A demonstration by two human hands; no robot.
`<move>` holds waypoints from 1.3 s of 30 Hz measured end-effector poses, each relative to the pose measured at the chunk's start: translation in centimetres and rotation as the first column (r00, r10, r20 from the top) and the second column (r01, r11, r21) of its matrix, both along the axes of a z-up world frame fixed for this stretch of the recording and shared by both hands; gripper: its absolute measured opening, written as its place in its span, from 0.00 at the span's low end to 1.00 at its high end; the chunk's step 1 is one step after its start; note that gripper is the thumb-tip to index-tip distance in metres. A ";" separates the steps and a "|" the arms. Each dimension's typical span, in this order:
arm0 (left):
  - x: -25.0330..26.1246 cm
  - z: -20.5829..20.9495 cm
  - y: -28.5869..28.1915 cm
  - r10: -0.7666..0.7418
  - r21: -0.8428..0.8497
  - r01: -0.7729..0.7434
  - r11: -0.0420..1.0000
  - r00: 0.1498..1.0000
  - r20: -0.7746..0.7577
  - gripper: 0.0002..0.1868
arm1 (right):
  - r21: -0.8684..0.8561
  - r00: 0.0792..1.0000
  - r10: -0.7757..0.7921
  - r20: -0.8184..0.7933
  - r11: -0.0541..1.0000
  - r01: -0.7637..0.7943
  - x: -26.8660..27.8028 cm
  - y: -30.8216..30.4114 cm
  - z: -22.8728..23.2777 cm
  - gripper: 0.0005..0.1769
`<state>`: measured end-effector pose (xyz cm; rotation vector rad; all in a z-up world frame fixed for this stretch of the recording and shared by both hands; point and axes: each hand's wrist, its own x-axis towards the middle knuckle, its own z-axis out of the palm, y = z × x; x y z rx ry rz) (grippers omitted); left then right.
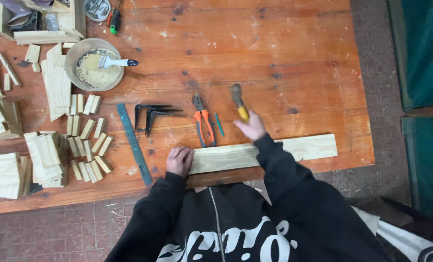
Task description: The person hammers nails into a wooden plank on a workbench. They use pliers to trim the protruding nail ends flush with the wood surface. The person repeats this process for multiple nails along the plank.
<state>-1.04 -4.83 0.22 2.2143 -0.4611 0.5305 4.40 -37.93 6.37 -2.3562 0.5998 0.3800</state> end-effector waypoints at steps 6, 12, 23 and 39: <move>0.5 0.3 0.9 -0.119 -0.067 0.110 0.992 0.981 -0.151 0.02 | 0.640 0.948 -0.250 0.195 0.765 0.070 -9.0 8.5 4.7 0.07; 1.5 0.0 1.4 -0.179 -0.058 0.174 0.983 0.978 -0.106 0.03 | 0.307 0.960 -0.171 0.220 0.947 0.099 -15.3 12.7 -2.0 0.11; 1.3 -1.4 2.1 -0.256 -0.061 0.252 0.966 0.964 -0.070 0.02 | 0.245 0.991 -0.051 0.125 0.969 0.019 -16.8 15.4 0.0 0.12; 1.3 -1.8 2.0 -0.244 -0.041 0.243 0.969 0.969 -0.027 0.01 | 0.231 0.992 0.038 0.120 0.971 -0.066 -16.1 15.4 -1.8 0.13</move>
